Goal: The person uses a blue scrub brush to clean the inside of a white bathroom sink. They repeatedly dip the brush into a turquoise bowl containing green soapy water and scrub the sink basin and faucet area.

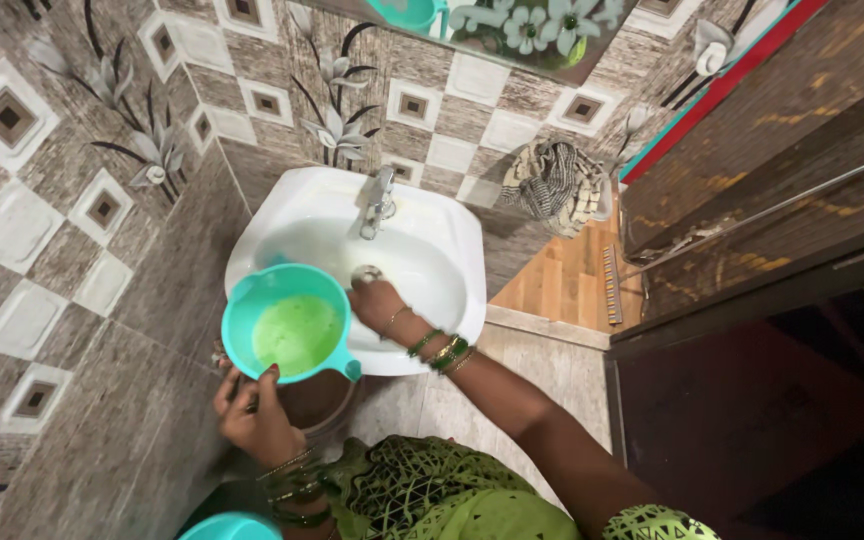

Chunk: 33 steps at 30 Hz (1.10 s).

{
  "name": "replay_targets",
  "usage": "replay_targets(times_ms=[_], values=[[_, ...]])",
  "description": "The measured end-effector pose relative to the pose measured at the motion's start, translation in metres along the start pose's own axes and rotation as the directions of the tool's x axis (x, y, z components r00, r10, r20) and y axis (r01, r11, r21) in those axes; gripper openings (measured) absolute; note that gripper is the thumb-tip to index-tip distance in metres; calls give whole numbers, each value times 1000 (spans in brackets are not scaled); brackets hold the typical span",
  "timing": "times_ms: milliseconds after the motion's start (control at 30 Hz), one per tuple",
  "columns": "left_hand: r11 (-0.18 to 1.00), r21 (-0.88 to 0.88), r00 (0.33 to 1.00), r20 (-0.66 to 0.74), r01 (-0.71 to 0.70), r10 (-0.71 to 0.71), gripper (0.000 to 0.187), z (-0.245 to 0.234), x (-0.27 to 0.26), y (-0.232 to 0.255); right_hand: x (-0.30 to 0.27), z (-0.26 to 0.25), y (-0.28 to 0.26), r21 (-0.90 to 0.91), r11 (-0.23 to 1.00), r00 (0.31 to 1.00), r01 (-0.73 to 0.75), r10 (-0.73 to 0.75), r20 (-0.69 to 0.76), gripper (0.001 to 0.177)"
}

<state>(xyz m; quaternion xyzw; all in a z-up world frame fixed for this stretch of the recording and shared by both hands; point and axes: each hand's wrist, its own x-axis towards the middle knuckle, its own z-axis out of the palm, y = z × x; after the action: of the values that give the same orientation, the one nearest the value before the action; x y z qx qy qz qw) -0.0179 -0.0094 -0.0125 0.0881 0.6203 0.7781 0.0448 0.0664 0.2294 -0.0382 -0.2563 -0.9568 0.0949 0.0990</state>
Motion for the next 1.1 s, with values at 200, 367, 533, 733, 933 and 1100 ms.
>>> replay_targets(times_ms=[200, 367, 533, 733, 933, 1100], values=[[999, -21, 992, -119, 36, -38, 8, -18, -5, 17, -45, -2, -25, 324, 944, 998, -66, 65, 13, 50], [1000, 18, 987, -161, -15, 18, 10, -35, -12, 27, -37, -9, -23, 624, 696, 926, -354, 167, 340, 54], [999, -6, 980, -190, 54, -54, 17, -48, -18, 35, 4, 12, -62, 890, 52, 879, -454, 192, 437, 63], [996, 84, 982, -187, 15, 1, 15, -61, -24, 30, 44, 37, -83, 859, -369, 788, -355, 376, 487, 70], [991, 135, 977, -215, 12, 17, 13, -70, -20, 20, 33, 35, -70, 880, -225, 842, -418, 268, 468, 66], [998, 43, 969, -245, 34, -23, 17, -67, -16, 24, 23, 14, -51, 862, 135, 869, -488, 159, 468, 62]])
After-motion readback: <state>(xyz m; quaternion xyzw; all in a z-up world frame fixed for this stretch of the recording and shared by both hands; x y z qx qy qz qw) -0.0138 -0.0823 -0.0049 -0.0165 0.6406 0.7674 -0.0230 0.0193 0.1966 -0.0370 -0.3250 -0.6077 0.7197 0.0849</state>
